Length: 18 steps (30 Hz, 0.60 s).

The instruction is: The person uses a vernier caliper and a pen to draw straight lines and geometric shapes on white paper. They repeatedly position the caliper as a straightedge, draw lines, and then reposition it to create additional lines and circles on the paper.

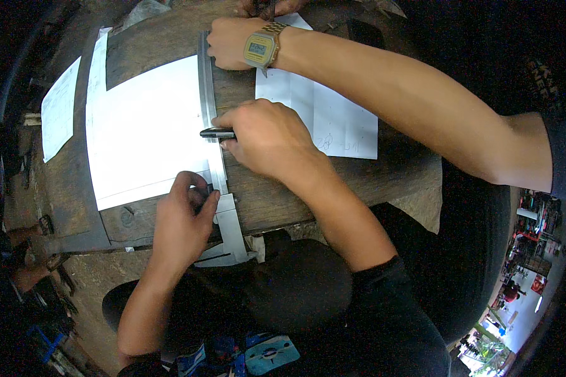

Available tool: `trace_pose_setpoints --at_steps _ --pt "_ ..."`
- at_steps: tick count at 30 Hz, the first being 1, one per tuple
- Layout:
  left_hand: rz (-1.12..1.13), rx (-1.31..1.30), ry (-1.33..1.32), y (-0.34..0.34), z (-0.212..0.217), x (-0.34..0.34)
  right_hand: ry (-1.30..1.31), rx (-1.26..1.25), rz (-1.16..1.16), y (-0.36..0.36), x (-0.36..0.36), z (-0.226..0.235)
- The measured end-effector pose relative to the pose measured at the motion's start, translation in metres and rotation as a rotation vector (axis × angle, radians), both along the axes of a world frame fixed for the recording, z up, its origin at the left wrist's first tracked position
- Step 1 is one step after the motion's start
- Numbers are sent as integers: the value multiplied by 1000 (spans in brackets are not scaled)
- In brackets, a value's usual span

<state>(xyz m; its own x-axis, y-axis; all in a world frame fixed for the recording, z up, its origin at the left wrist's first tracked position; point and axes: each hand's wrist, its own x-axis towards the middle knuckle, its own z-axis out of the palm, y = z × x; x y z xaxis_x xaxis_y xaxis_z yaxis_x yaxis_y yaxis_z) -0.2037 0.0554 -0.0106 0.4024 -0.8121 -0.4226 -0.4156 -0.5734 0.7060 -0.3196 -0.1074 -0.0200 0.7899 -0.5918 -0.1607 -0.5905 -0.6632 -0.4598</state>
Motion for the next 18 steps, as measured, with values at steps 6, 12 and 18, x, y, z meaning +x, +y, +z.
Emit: trace_pose_setpoints --at_steps 6,12,18 --pt "-140 -18 -131 6 -10 6 -35 70 -36 6 4 -6" --pt "-404 -82 -169 4 -11 24 -28 84 1 6 13 -17" --pt "-703 -150 -382 49 3 18 -124 28 -102 -4 18 -1"
